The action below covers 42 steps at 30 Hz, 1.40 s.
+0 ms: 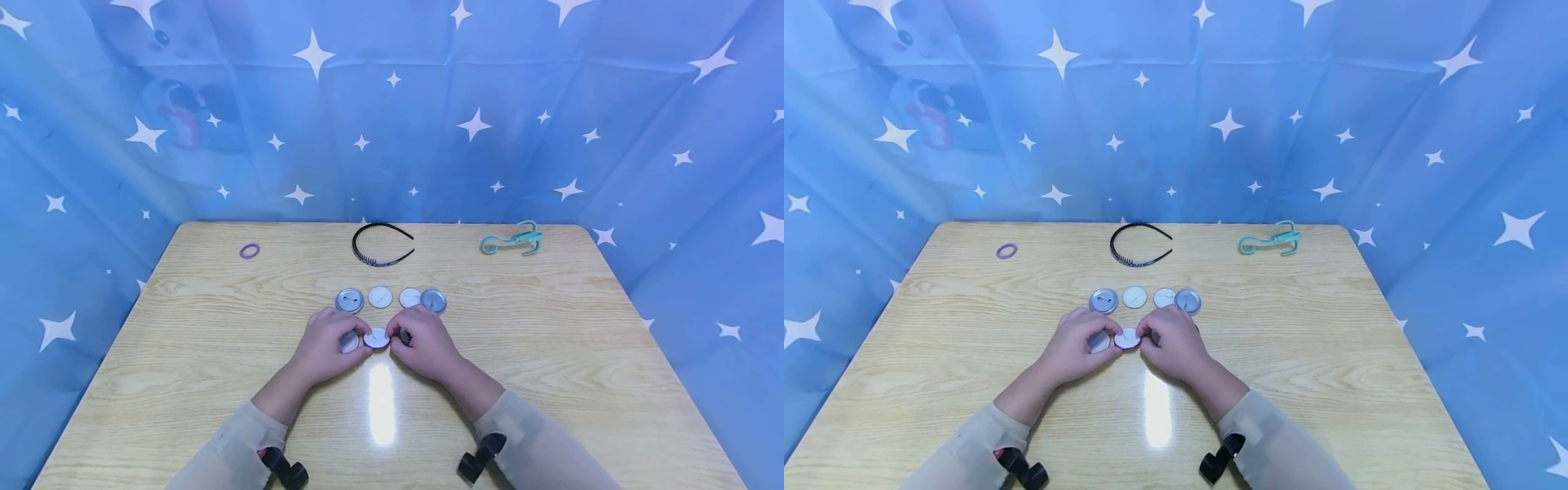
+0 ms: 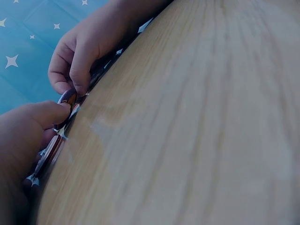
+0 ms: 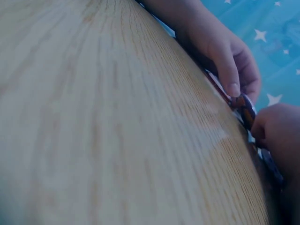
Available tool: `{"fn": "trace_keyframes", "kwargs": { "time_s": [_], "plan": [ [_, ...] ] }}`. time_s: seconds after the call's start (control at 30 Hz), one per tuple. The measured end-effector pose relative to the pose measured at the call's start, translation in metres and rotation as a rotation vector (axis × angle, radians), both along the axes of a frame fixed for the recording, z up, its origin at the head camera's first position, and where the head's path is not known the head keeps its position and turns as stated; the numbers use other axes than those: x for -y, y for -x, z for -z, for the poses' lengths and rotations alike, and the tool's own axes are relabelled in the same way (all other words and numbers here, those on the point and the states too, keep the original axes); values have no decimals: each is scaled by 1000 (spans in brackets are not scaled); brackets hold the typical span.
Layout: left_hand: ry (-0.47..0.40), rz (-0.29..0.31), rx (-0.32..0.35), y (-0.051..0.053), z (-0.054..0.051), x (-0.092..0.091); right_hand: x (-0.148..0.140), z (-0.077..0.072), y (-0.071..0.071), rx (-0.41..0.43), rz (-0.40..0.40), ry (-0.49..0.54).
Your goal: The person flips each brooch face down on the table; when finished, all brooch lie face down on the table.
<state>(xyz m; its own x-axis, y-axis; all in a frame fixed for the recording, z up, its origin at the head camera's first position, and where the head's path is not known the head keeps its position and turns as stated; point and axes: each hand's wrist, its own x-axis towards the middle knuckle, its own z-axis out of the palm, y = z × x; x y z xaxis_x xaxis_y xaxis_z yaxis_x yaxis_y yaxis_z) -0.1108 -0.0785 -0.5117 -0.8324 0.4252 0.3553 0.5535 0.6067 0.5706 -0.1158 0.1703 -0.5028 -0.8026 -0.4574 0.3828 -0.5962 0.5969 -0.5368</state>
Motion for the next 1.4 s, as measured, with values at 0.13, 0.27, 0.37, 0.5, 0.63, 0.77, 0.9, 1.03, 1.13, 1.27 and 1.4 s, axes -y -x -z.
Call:
{"fn": "trace_keyframes", "kwargs": {
  "time_s": [0.13, 0.27, 0.37, 0.5, 0.63, 0.77, 0.9, 1.03, 1.13, 1.27, 1.4],
  "plan": [
    [-2, 8, -14, 0, 1, -1, 0, -2, -2, -1, -3, 12],
    [-8, 15, -39, 0, 2, -1, -1, -2, -2, 5, 4, 37],
    [-12, 20, -50, 0, 2, -1, -2, -1, 0, 5, 9, 76],
    [-6, 23, -40, 1, 2, -1, -3, 1, 0, 3, 29, 150],
    [-2, 25, -30, 0, 1, 0, -3, 1, -1, 34, 83, 246],
    [-9, 23, -21, -2, 2, 1, -3, 1, -3, 95, 127, 337],
    [-5, 16, -9, -3, 3, 1, -1, 1, -5, 144, 143, 416],
    [8, 13, -23, -1, 3, 0, -2, -1, -5, 142, 158, 478],
    [7, 33, -47, 1, 3, -2, -2, -2, -5, 118, 167, 482],
    [21, 74, -84, 3, 2, -9, 0, -15, -10, 73, 161, 464],
    [94, 69, -100, 5, -1, -21, -2, -17, -6, -17, 128, 416]
  ]
}}
